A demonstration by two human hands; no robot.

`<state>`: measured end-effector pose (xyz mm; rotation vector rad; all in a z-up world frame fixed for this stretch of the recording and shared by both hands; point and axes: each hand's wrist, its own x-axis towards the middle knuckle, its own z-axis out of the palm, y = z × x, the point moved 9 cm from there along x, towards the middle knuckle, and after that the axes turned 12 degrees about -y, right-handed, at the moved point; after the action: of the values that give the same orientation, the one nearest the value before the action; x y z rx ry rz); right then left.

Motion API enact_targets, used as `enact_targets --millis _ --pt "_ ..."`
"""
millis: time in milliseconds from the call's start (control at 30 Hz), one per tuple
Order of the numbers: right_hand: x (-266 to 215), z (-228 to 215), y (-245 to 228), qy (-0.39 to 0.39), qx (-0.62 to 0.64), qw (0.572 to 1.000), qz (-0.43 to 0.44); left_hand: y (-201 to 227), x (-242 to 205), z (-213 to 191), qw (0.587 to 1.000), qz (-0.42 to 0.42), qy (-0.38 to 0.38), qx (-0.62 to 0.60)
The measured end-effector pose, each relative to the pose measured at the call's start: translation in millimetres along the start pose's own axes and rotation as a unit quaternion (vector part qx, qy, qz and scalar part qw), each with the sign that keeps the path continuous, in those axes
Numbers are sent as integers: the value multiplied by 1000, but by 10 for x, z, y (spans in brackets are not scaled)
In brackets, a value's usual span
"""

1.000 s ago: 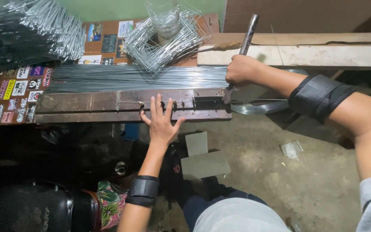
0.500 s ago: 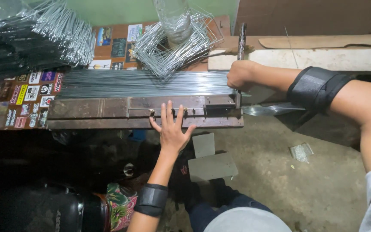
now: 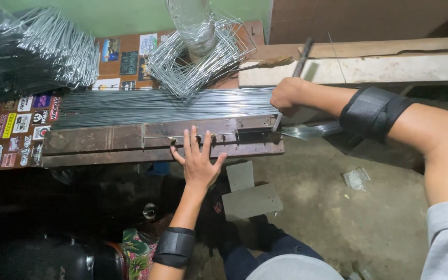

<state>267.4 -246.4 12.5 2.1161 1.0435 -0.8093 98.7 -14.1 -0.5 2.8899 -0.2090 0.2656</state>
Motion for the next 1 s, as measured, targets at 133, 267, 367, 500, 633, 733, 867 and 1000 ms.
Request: enact_targets --millis 133,267,367,500,633,733,867,1000 --pt "53 311 55 -9 44 999 2 -7 -18 -19 1000 -6 -3 -10" --pt "-295 371 -5 -37 126 990 53 8 -15 -25 1000 -5 -17 -10" --pt "-442 425 -43 -4 169 983 67 24 21 -40 1000 -3 -24 -10" --pt "-460 665 -86 34 256 962 91 -3 -1 -26 999 -4 -33 -21" --pt "-496 817 -131 46 279 952 114 19 5 -47 999 3 -40 -34" --pt "-497 821 -217 75 272 954 106 15 3 -43 998 4 -48 -35" --pt "-633 840 -306 42 326 931 161 -15 1 -33 997 0 -62 -42" --pt "-743 841 -372 28 387 895 218 -9 8 -55 996 4 -70 -54"
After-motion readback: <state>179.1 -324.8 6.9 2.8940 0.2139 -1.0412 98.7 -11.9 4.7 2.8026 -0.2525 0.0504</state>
